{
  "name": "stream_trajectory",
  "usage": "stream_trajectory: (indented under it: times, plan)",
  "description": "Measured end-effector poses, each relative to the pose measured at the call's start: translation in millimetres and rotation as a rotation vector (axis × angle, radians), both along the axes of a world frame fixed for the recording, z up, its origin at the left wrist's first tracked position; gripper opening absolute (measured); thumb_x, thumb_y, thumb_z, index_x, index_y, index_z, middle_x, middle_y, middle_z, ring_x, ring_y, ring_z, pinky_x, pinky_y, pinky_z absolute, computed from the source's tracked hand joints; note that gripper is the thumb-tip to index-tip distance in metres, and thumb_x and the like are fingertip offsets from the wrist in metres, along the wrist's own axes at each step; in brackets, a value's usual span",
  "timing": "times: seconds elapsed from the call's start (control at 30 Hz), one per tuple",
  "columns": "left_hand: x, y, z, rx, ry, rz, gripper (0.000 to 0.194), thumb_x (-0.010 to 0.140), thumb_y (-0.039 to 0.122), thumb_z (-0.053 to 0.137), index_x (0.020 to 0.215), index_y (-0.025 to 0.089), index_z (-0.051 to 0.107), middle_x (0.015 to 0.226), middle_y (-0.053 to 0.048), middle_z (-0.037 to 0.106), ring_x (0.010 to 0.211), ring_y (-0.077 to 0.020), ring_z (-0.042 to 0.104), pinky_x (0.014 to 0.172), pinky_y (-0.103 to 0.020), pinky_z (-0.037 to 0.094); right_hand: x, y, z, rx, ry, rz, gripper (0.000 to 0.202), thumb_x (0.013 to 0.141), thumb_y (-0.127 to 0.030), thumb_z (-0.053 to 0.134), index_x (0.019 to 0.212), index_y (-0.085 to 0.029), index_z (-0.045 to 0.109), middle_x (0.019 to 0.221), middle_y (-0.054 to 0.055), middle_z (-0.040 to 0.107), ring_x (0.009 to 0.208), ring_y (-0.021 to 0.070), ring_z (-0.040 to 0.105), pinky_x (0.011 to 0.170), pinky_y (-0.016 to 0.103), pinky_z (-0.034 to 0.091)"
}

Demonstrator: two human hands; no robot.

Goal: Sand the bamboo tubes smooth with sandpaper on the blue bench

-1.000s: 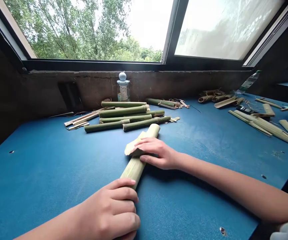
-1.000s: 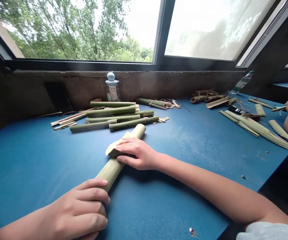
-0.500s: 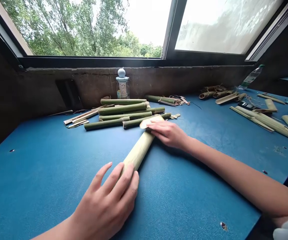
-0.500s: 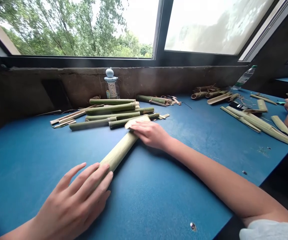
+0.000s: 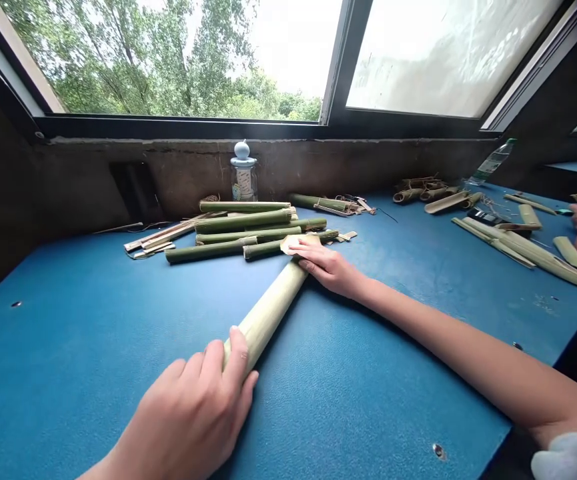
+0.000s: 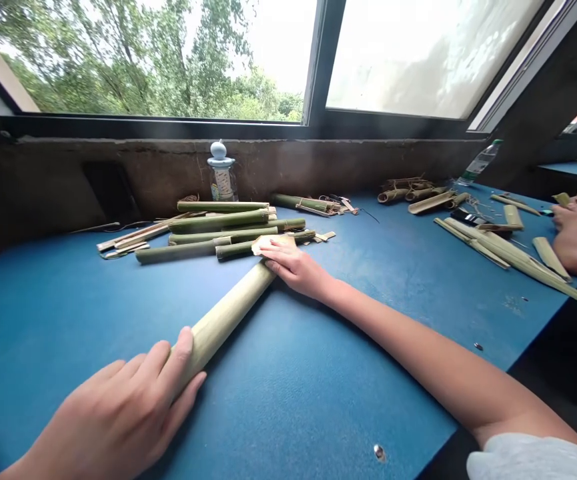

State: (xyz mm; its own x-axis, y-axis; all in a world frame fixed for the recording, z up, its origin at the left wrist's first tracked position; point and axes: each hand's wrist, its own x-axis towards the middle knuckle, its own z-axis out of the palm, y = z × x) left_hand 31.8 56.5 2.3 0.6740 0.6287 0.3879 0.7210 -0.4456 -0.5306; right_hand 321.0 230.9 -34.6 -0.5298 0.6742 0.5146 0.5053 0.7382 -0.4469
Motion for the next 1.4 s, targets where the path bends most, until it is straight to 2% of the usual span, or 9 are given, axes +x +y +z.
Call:
stream_trajectory:
  times: [0.1,0.27,0.43,0.5,0.63,0.87,1.07,1.27,1.4]
  plan:
    - [3,-6,-1.8,0.022,0.005,0.023,0.038,0.092,0.033,0.047,0.115,0.007,0.064,0.065,-0.002,0.054,0.050,-0.0181,0.052,0.049,-0.034,0.032,-14,-12,-1.4,-0.017,0.007,0.033,0.041,0.102,-0.039,0.041,0.131,-0.021,0.063,0.136,0.008,0.062,0.141,0.0262,0.042,0.118,0.051,0.033]
    - [3,-8,-7.1,0.030,0.072,0.091,0.042,0.093,0.035,0.045,0.119,0.008,0.062,0.066,-0.003,0.053,0.053,-0.0196,0.052,0.052,-0.034,0.033,-27,-22,2.9,0.018,-0.062,0.320,0.041,0.103,-0.036,0.039,0.133,-0.019,0.061,0.135,0.009,0.064,0.136,0.0209,0.049,0.119,0.044,0.035]
    - [3,-8,-6.0,0.051,0.085,0.098,0.042,0.094,0.037,0.042,0.115,0.009,0.065,0.062,-0.003,0.052,0.050,-0.0189,0.051,0.052,-0.033,0.031,-14,-2,0.6,0.028,0.035,0.016,0.048,0.101,-0.046,0.040,0.124,-0.015,0.067,0.128,0.014,0.067,0.125,0.0261,0.060,0.111,0.045,0.045]
    - [4,-9,-3.4,0.023,0.092,0.099,0.042,0.094,0.037,0.043,0.116,0.008,0.065,0.064,-0.004,0.054,0.051,-0.0193,0.052,0.052,-0.033,0.032,-20,-10,1.8,0.038,0.029,0.073,0.043,0.102,-0.041,0.040,0.126,-0.015,0.066,0.130,0.013,0.066,0.129,0.0240,0.057,0.114,0.043,0.040]
    - [5,-9,1.2,-0.023,0.107,0.117,0.043,0.094,0.038,0.044,0.116,0.008,0.065,0.066,-0.004,0.056,0.053,-0.0190,0.055,0.052,-0.033,0.034,-40,-30,5.0,0.058,-0.006,0.377,0.038,0.103,-0.030,0.039,0.130,-0.017,0.062,0.132,0.010,0.065,0.130,0.0186,0.055,0.114,0.037,0.041]
    - [7,-11,1.0,0.009,0.109,0.137,0.041,0.095,0.040,0.043,0.114,0.012,0.066,0.065,-0.003,0.057,0.053,-0.0181,0.055,0.053,-0.032,0.034,-21,-6,0.3,0.025,0.075,0.007,0.041,0.101,-0.042,0.042,0.114,-0.015,0.071,0.115,0.012,0.073,0.111,0.0264,0.066,0.100,0.043,0.051]
    - [7,-10,0.6,0.000,0.108,0.142,0.042,0.095,0.040,0.042,0.114,0.011,0.066,0.066,-0.004,0.057,0.054,-0.0183,0.055,0.054,-0.033,0.034,-57,-42,5.6,0.032,0.048,0.409,0.034,0.102,-0.031,0.042,0.122,-0.015,0.065,0.120,0.011,0.071,0.117,0.0203,0.062,0.104,0.036,0.046]
    - [8,-10,0.5,0.057,0.119,0.123,0.042,0.093,0.039,0.045,0.113,0.010,0.068,0.062,-0.003,0.056,0.050,-0.0172,0.054,0.051,-0.031,0.032,-31,-10,5.6,0.019,0.057,0.117,0.047,0.102,-0.044,0.037,0.104,-0.012,0.071,0.097,0.012,0.073,0.090,0.0239,0.064,0.087,0.040,0.050]
    - [8,-11,-0.6,0.095,0.134,0.083,0.042,0.092,0.038,0.046,0.111,0.009,0.069,0.061,-0.003,0.056,0.048,-0.0171,0.053,0.050,-0.030,0.032,-53,-45,5.2,0.003,0.124,0.288,0.038,0.103,-0.038,0.040,0.114,-0.014,0.068,0.111,0.011,0.072,0.105,0.0210,0.064,0.097,0.035,0.046]
